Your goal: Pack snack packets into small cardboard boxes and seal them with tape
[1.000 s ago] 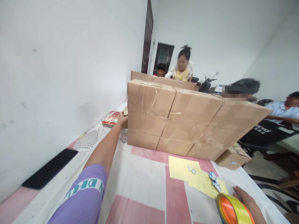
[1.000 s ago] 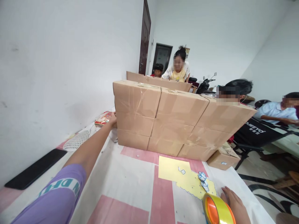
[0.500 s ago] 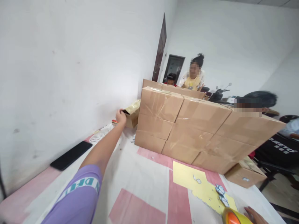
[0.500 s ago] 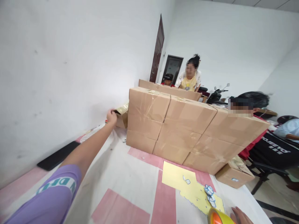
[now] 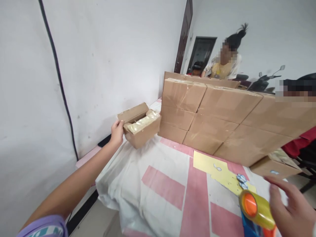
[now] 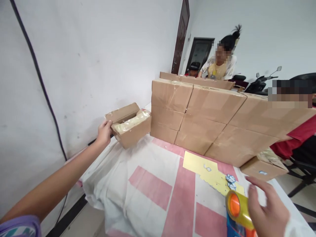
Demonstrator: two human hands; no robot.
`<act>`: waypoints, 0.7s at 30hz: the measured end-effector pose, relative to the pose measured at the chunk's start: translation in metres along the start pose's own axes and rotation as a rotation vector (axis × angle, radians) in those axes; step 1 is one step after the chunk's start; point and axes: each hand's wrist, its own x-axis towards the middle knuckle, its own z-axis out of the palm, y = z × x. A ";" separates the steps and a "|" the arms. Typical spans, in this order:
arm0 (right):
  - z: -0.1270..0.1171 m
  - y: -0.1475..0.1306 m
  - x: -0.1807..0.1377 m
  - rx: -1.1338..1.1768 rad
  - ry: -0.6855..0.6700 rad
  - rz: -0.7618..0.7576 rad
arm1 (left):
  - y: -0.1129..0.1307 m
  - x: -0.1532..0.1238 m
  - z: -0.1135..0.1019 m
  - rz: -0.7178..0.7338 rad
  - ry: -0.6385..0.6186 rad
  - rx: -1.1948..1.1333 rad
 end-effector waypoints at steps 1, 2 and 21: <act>-0.004 -0.036 0.008 0.140 0.024 -0.099 | 0.002 -0.016 -0.003 -0.023 -0.035 -0.017; -0.006 -0.070 0.016 0.259 -0.011 -0.219 | 0.004 -0.033 -0.005 -0.051 -0.081 -0.033; -0.006 -0.211 -0.010 0.485 -0.821 -0.848 | -0.009 -0.135 0.078 -0.154 -0.628 0.204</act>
